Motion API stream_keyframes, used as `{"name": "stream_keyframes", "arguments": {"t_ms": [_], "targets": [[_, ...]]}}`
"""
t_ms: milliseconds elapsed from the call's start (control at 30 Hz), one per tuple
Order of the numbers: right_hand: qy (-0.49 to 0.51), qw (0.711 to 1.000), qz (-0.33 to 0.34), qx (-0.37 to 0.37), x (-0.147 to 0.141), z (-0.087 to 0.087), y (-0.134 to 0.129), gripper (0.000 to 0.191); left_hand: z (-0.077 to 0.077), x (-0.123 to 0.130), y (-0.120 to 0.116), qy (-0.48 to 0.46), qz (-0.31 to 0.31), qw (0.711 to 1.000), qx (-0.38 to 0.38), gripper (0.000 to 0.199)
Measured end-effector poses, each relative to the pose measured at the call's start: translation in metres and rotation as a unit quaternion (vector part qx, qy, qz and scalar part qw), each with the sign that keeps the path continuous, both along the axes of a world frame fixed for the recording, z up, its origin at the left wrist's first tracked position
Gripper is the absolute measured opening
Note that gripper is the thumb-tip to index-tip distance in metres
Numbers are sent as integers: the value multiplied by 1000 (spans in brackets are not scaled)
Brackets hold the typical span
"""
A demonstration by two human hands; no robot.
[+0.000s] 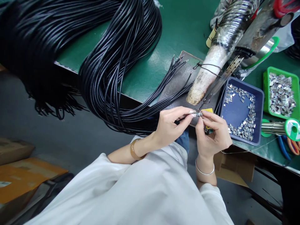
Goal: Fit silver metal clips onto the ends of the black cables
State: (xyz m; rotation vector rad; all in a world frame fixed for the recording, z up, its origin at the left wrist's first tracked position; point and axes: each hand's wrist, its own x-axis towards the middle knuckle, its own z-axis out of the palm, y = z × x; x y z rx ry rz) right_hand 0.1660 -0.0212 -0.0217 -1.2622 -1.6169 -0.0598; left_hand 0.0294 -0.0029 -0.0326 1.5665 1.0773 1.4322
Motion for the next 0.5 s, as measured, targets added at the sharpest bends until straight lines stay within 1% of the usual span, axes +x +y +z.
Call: {"name": "stream_keyframes", "arguments": {"t_ms": [233,400,500], "targets": [[4,1000,5,8,0,-3,-1,20,1,-1,0,9,-13,999,-34,11],[-6,1000,-2,8,1,-3,-2,21,1,0,1,9,-9,1000,-24,10],[-2,1000,-3,9,0,-2,-2,22,2,0,1,10,-13,999,-33,9]]}}
